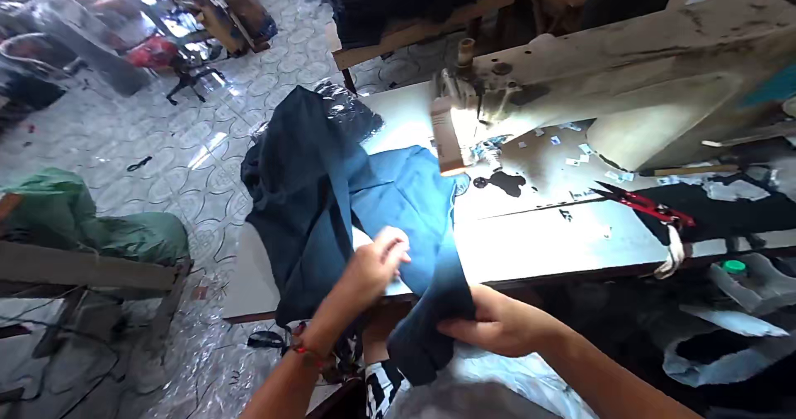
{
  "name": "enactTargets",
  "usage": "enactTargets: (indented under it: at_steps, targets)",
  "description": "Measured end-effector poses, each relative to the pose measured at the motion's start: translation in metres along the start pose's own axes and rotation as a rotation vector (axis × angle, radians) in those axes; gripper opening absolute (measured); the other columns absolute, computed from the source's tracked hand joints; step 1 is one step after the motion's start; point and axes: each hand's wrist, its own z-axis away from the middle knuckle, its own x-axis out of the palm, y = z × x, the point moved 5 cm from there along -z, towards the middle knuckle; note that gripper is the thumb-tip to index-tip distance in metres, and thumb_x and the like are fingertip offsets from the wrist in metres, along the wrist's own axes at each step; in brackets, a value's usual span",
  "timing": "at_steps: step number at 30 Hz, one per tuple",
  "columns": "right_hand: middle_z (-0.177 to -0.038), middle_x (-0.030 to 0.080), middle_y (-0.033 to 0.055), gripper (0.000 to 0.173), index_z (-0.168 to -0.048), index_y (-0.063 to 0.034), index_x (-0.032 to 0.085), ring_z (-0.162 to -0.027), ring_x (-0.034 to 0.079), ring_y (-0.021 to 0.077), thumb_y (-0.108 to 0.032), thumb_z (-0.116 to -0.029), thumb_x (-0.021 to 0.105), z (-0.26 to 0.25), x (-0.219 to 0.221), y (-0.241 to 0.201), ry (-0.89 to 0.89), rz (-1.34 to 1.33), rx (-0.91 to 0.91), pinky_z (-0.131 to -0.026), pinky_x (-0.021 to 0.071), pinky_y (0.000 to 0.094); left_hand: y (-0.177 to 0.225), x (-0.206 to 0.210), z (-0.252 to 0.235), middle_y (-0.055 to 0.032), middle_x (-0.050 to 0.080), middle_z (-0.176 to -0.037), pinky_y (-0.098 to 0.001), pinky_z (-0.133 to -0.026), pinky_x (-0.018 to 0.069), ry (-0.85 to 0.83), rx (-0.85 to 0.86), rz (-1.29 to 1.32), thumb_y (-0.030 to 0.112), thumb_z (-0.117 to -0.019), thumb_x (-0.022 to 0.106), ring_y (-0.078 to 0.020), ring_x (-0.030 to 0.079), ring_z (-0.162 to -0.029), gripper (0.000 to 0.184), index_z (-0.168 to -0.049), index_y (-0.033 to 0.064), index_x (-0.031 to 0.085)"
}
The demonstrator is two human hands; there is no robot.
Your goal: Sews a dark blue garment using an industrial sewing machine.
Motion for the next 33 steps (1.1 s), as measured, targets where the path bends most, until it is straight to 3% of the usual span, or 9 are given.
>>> enactTargets:
  at_steps: [4,5,8,10,14,18,22,28,33]
  targets:
    - [-0.100,0.069,0.0083,0.019,-0.113,0.0063,0.062,-0.095,0.065,0.0022,-0.003,-0.0977,0.056,-0.021,0.021,-0.003,-0.163,0.032,-0.033,-0.088,0.0534,0.0220,0.010,-0.004,-0.004,0.0016,0.071,-0.109,-0.0241,-0.080,0.0560,-0.293,-0.028,0.114,0.041,-0.1098,0.034,-0.0001,0.065,-0.085,0.056,-0.154,0.0084,0.040]
    - [-0.097,0.069,0.0106,0.017,-0.110,0.0069,0.063,-0.092,0.065,0.0050,-0.002,-0.0971,0.056,-0.027,0.024,-0.004,-0.177,0.057,-0.056,-0.085,0.0534,0.0235,0.011,0.007,-0.003,-0.0019,0.071,-0.121,-0.0256,-0.095,0.0538,-0.387,0.029,0.141,0.034,-0.1101,0.039,-0.0012,0.066,-0.104,0.048,-0.144,0.0044,0.056]
    - [-0.094,0.068,0.0137,0.015,-0.106,0.0081,0.064,-0.090,0.066,0.0090,-0.003,-0.0984,0.056,-0.033,0.021,-0.001,-0.167,0.111,-0.078,-0.083,0.0540,0.0264,0.009,0.008,-0.007,0.0011,0.064,-0.077,-0.0145,-0.068,0.0474,-0.184,0.151,0.050,0.016,-0.1026,0.055,0.0042,0.057,-0.074,0.028,-0.083,0.0018,0.069]
    - [-0.095,0.070,0.0092,0.020,-0.112,0.0078,0.064,-0.089,0.066,0.0046,-0.005,-0.1023,0.053,-0.026,0.007,0.001,-0.080,0.035,0.092,-0.083,0.0549,0.0244,0.016,-0.037,-0.014,-0.0003,0.063,-0.072,-0.0202,-0.062,0.0487,0.191,0.067,-0.190,0.019,-0.0988,0.057,0.0006,0.056,-0.066,0.028,-0.082,0.0004,0.069]
    - [-0.085,0.070,-0.0039,0.020,-0.115,-0.0032,0.057,-0.070,0.069,0.0043,-0.014,-0.1055,0.044,-0.026,-0.033,0.023,0.315,-0.329,0.344,-0.070,0.0613,0.0236,0.055,-0.074,-0.046,-0.0228,0.061,-0.129,-0.0501,-0.078,0.0606,0.365,-0.051,-0.394,0.032,-0.1071,0.049,-0.0287,0.071,-0.095,0.055,-0.151,0.0025,0.034]
    - [-0.072,0.066,0.0032,0.031,-0.132,-0.0017,0.054,-0.055,0.063,0.0065,-0.012,-0.1028,0.056,-0.010,-0.091,0.045,0.528,0.151,0.471,-0.056,0.0562,0.0228,0.016,-0.005,-0.085,-0.0285,0.033,-0.160,-0.0679,-0.102,0.0445,0.036,-0.251,-0.605,0.056,-0.0973,0.061,-0.0476,0.053,-0.132,0.097,-0.166,0.0119,0.008]
    - [-0.091,0.069,0.0150,0.059,-0.149,-0.0095,0.048,-0.077,0.068,0.0306,-0.016,-0.0942,0.070,0.009,-0.106,0.030,0.558,0.919,0.557,-0.069,0.0556,0.0500,-0.037,0.024,-0.105,-0.0181,0.003,-0.172,-0.0803,-0.114,0.0071,-0.252,-0.185,-0.718,0.070,-0.0923,0.057,-0.0535,0.003,-0.154,0.088,-0.164,0.0274,0.028]
    - [-0.142,0.063,0.0051,0.037,-0.131,-0.0244,0.072,-0.132,0.057,0.0314,-0.018,-0.0983,0.056,0.007,-0.093,0.054,0.392,1.224,0.059,-0.107,0.0436,0.0584,-0.035,-0.001,-0.092,-0.0194,0.026,-0.167,-0.0664,-0.110,0.0371,-0.196,-0.327,-0.841,0.072,-0.0884,0.061,-0.0450,0.036,-0.147,0.095,-0.161,0.0182,0.034]
    - [-0.148,0.059,0.0007,0.041,-0.135,-0.0267,0.068,-0.132,0.056,0.0272,-0.018,-0.0998,0.051,0.001,-0.085,0.067,0.335,1.283,0.117,-0.107,0.0391,0.0593,-0.014,0.008,-0.075,-0.0239,0.044,-0.155,-0.0610,-0.108,0.0413,-0.059,-0.150,-0.831,0.039,-0.0912,0.076,-0.0437,0.046,-0.139,0.067,-0.141,-0.0008,0.057]
